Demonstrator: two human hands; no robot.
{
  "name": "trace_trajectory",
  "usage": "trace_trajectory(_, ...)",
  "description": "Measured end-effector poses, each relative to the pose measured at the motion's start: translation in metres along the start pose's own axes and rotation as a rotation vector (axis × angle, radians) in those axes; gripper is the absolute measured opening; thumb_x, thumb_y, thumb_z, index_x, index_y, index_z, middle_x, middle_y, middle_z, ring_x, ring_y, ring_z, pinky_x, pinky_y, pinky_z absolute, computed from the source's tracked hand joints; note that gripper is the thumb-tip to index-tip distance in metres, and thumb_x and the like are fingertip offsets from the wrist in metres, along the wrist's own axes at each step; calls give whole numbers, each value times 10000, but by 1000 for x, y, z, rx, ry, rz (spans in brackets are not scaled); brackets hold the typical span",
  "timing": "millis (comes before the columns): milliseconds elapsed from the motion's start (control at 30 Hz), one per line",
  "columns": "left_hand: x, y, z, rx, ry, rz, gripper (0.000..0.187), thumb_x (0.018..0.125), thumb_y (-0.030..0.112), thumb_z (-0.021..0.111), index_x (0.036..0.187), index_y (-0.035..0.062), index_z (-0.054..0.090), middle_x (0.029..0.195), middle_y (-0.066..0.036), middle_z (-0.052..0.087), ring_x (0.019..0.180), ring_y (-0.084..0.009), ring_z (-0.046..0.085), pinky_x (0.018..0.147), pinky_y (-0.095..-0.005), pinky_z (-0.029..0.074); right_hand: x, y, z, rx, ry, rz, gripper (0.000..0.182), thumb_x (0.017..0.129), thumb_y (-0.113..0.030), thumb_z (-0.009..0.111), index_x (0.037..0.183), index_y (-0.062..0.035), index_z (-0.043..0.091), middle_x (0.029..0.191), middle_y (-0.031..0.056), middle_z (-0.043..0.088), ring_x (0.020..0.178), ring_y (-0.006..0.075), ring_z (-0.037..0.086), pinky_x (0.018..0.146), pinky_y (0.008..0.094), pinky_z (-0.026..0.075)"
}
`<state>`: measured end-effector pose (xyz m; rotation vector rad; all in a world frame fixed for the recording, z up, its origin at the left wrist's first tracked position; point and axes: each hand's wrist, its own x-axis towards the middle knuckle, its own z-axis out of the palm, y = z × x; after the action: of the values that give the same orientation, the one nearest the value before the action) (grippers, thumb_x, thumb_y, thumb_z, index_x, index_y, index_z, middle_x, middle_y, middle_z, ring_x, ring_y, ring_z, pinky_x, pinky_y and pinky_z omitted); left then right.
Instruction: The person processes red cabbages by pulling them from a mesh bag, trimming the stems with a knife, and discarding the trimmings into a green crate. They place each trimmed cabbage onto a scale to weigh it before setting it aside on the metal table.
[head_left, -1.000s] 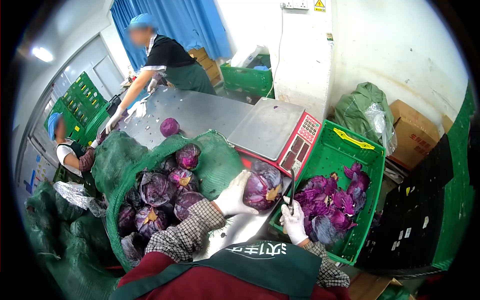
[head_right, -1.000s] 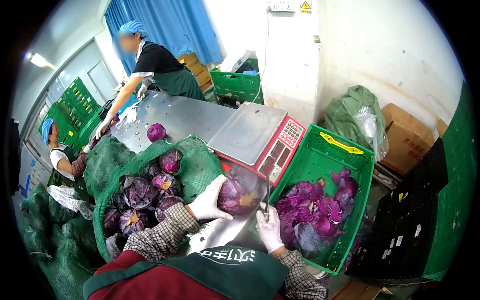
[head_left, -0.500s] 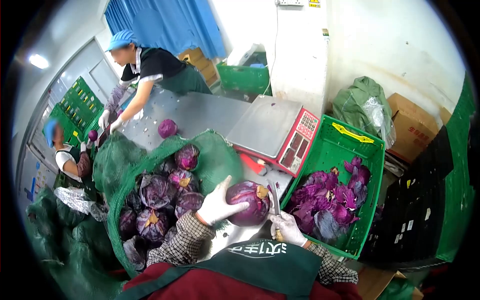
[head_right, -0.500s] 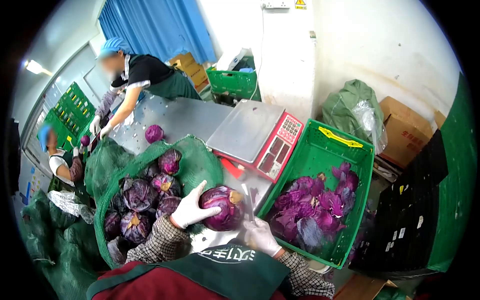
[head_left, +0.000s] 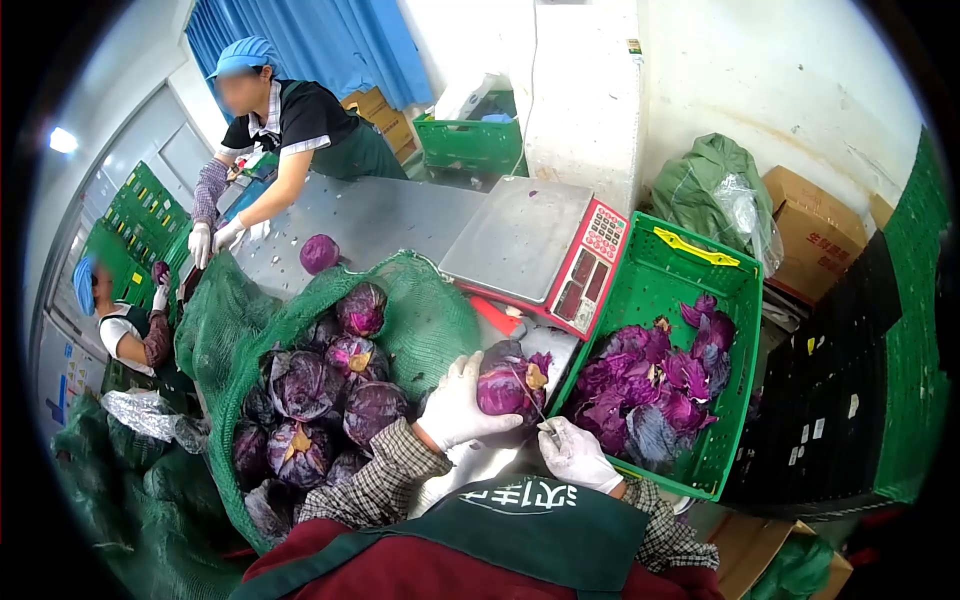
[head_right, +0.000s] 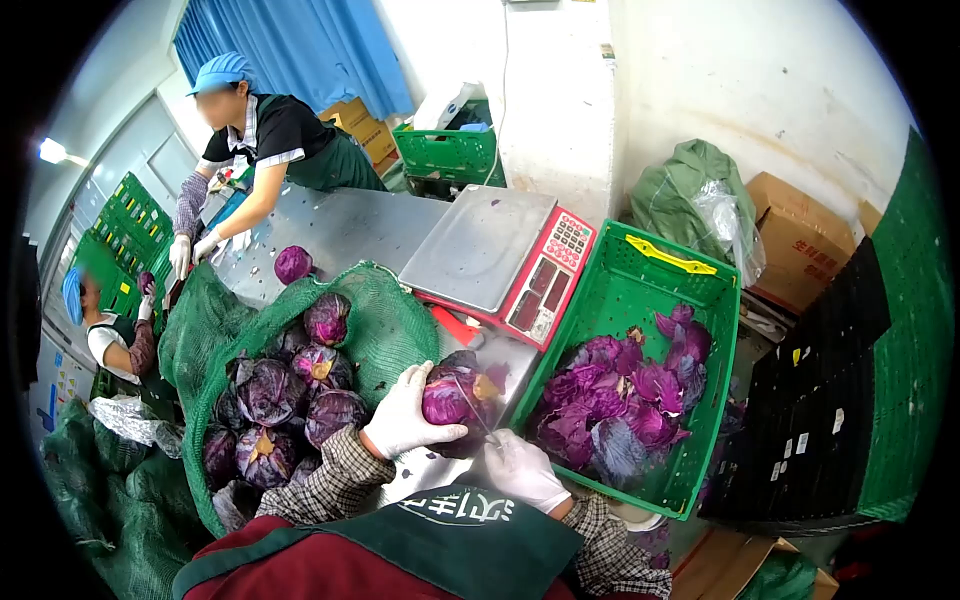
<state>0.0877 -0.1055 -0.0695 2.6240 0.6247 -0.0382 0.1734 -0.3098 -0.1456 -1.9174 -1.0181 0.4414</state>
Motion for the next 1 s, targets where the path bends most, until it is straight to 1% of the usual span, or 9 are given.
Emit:
trace_trajectory(167,-3,7,-1,29,-7,-29,1191,601,619,763,1440,-51,247,1405,-325,334,1287,-477,379,1054,-473,382,4,4,8,-113,-7,-75,202,912,-220,526,1004,-43,558,855,212,658,741,395,649,636,479,531)
trace_trajectory(267,-1,11,-2,35,-14,-48,1184,600,607,767,1437,-54,253,1409,-326,331,1288,-474,377,1047,-478,388,7,-7,2,-154,-40,47,190,918,-217,509,964,-37,548,836,210,659,700,395,650,605,486,533)
trace_trajectory(467,5,18,3,105,-1,-76,1201,591,684,731,1412,-78,297,1374,-346,358,1252,-478,419,1046,-468,385,19,1,0,-232,-61,78,154,894,-176,493,911,-28,534,705,216,635,636,400,642,575,484,532)
trace_trajectory(500,7,19,5,116,6,-73,1199,592,688,726,1409,-81,303,1375,-350,355,1245,-482,424,1039,-472,391,24,-1,-3,-223,-103,148,141,877,-136,506,916,-2,532,730,226,618,707,412,632,625,489,515)
trace_trajectory(667,20,34,-2,198,12,-72,1037,630,602,734,1342,-64,381,1316,-312,435,1083,-445,548,839,-465,525,46,-1,-19,-391,-215,151,151,857,-119,520,849,31,539,699,225,611,682,399,637,626,457,528)
trace_trajectory(733,23,37,-1,213,30,-84,1018,632,602,732,1324,-65,396,1277,-310,457,1060,-444,556,824,-460,529,54,2,-27,-394,-258,89,158,853,-133,532,825,22,550,697,237,612,692,410,638,634,473,523)
trace_trajectory(833,27,34,1,153,35,-102,1006,636,608,725,1309,-67,405,1204,-301,486,1023,-443,569,793,-462,535,76,-21,-44,-449,-403,219,165,851,-134,532,821,24,570,716,250,618,712,424,638,668,497,516)
trace_trajectory(967,32,26,-3,81,50,-145,961,644,636,705,1255,-62,455,1105,-262,529,984,-435,599,786,-456,536,97,-15,-42,-473,-447,107,171,802,-105,548,721,23,627,710,224,620,713,409,638,676,474,520)
trace_trajectory(1000,36,25,-7,49,18,-169,950,646,647,698,1240,-60,473,1087,-255,540,971,-426,609,788,-449,536,99,21,-28,-566,-453,-96,187,777,-105,552,643,-4,634,664,191,603,664,379,630,637,456,519)
